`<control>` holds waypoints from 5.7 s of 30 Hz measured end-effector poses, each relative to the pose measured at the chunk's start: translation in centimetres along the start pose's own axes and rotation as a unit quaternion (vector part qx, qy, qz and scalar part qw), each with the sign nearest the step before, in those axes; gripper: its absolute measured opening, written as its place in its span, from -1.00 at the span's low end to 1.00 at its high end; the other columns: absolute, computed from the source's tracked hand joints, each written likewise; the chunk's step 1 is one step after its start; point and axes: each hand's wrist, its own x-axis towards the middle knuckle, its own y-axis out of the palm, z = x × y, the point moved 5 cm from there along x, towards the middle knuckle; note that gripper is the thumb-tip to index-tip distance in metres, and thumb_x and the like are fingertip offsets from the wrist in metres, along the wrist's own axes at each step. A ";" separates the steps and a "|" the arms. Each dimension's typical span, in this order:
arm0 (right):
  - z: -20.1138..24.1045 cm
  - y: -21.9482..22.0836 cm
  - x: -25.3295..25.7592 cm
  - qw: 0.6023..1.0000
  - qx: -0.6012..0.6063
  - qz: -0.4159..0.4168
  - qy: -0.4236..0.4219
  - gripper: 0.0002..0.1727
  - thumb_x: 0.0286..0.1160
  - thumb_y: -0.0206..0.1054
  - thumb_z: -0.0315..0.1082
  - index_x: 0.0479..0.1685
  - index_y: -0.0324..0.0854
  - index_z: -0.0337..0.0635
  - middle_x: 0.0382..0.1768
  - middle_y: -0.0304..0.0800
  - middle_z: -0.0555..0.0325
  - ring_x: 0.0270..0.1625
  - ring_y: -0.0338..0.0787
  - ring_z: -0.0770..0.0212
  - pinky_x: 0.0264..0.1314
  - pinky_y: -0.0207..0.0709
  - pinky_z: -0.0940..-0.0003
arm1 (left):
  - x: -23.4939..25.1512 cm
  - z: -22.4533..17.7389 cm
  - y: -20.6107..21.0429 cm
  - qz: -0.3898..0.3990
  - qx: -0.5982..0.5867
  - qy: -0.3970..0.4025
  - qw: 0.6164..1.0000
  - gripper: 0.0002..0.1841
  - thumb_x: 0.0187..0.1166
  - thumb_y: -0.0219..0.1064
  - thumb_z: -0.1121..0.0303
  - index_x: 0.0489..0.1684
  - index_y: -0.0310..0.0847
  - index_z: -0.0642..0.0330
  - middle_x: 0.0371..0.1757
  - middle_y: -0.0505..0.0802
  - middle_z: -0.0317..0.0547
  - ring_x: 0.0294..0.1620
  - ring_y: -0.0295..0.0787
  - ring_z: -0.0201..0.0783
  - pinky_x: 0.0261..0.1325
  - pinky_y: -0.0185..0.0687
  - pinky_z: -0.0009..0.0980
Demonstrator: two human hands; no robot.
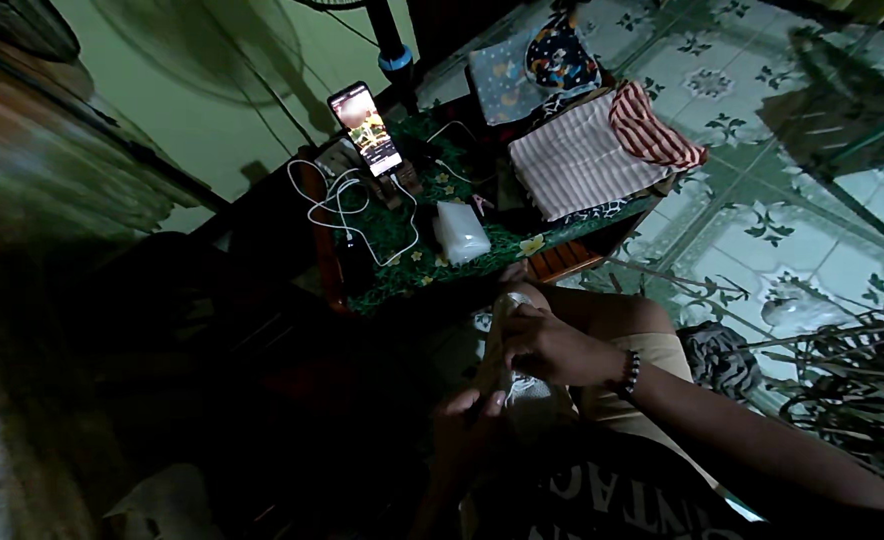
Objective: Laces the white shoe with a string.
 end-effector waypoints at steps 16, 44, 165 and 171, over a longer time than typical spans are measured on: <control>0.5 -0.3 -0.1 1.000 -0.003 -0.011 0.005 -0.89 0.44 0.41 -0.33 -0.19 0.83 -0.08 -0.01 0.77 0.05 0.27 0.61 -0.06 0.34 0.44 -0.15 | 1.2 -0.1 2.6 -0.047 -0.007 0.049 0.998 -0.80 0.36 0.58 0.28 -0.44 0.75 0.22 -0.51 0.77 -0.33 -0.52 0.62 -0.59 -0.41 0.57 -0.64; 0.0 -0.1 -0.1 1.000 0.001 -0.016 0.004 -0.90 0.47 0.43 -0.32 -0.20 0.83 -0.10 -0.05 0.78 0.08 0.25 0.63 -0.03 0.31 0.48 -0.13 | 0.4 -0.2 2.0 0.018 0.128 0.009 0.992 -0.66 0.30 0.62 0.13 -0.33 0.76 0.26 -0.34 0.82 -0.12 -0.30 0.75 -0.28 -0.15 0.72 -0.26; 1.5 -9.5 -11.5 0.911 0.247 -0.306 0.125 -0.82 0.55 0.20 -0.23 -0.30 0.68 0.00 0.02 0.78 0.26 0.05 0.76 0.33 0.04 0.72 0.34 | 2.9 1.3 2.3 0.056 -0.166 0.097 0.980 -0.79 0.59 0.23 0.54 0.00 0.74 0.44 -0.09 0.91 -0.11 -0.09 0.84 -0.43 0.04 0.77 -0.50; 3.4 -13.4 -13.2 0.836 0.387 -0.385 0.049 -0.75 0.72 -0.02 -0.17 -0.18 0.58 0.08 -0.02 0.81 0.20 -0.03 0.83 0.24 0.01 0.76 0.29 | 2.9 1.4 2.2 0.074 -0.158 0.112 0.978 -0.77 0.60 0.18 0.53 0.01 0.72 0.45 -0.06 0.90 -0.09 -0.10 0.83 -0.42 0.01 0.76 -0.48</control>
